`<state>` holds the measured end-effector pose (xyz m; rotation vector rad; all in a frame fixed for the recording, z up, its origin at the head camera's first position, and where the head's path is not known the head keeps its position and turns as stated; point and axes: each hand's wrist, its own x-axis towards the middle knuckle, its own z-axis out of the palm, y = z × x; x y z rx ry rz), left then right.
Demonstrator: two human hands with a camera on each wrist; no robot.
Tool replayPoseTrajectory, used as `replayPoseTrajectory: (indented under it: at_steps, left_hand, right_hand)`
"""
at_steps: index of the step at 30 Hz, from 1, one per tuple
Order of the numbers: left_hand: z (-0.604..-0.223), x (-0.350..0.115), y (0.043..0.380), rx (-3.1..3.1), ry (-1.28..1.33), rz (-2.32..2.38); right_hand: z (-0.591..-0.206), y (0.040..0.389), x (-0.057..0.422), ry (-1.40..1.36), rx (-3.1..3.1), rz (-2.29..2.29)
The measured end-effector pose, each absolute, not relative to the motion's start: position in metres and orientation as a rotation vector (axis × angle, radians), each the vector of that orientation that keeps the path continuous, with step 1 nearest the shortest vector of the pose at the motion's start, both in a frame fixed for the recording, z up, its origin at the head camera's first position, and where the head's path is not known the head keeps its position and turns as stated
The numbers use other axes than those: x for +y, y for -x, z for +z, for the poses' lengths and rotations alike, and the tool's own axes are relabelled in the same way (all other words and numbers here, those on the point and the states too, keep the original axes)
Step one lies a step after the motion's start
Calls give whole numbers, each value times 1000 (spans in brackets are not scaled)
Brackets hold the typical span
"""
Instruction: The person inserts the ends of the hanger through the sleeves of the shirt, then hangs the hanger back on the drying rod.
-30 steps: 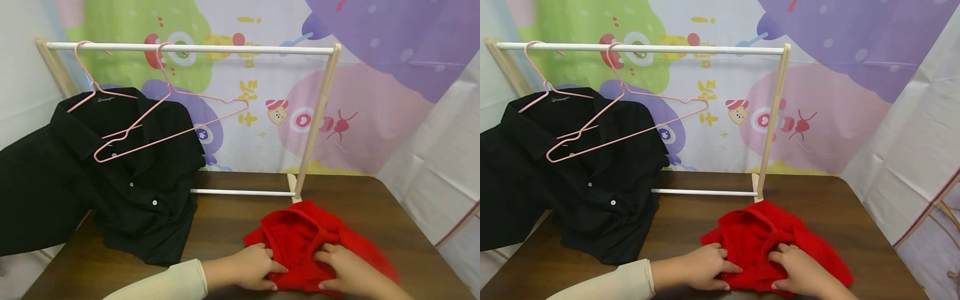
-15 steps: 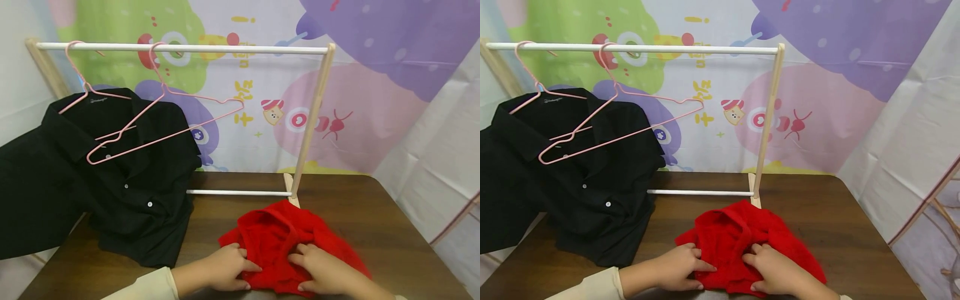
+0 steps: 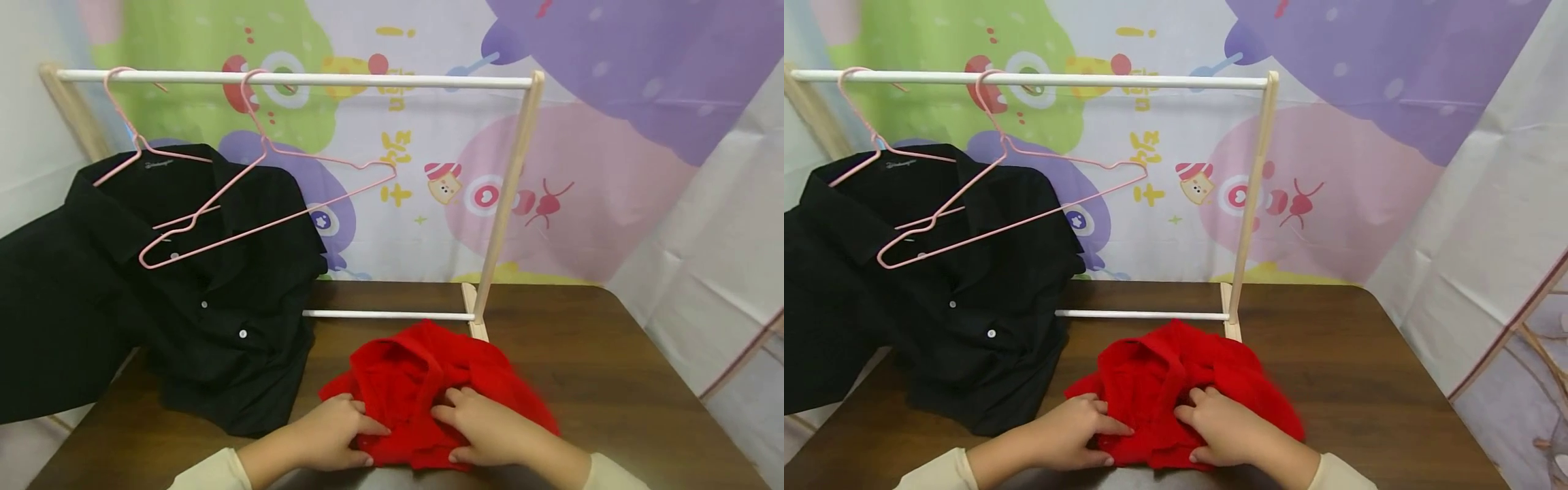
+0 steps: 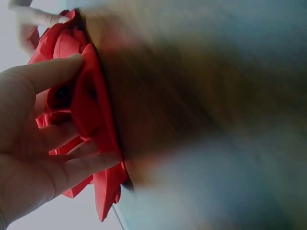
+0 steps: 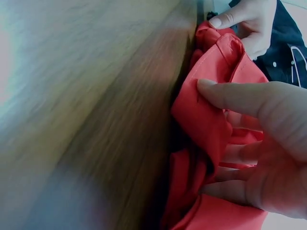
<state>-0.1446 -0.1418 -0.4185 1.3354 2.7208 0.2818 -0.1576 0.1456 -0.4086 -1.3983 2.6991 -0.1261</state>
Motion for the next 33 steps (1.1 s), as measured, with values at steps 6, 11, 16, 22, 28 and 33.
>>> replayPoseTrajectory:
  at_steps: [6,11,16,22,28,33]
  left_hand:
    - [-419,-161,144,2729,-1218,354]
    - [-420,-171,150,2745,-1192,382]
    - [-422,-176,161,2777,-1160,375]
    - [-420,-178,170,2785,-1115,398]
    - [-418,-185,172,2717,-1051,562]
    - [-413,-193,170,2710,-988,711]
  right_hand:
    - [-409,166,124,1453,2691,-102]
    - [-409,178,113,1456,2680,-153]
    - [-413,190,105,1417,2704,-201]
    - [-410,190,102,1356,2722,-194]
    - [-403,186,106,1249,2720,-255]
    - [-388,183,110,1234,2742,-366]
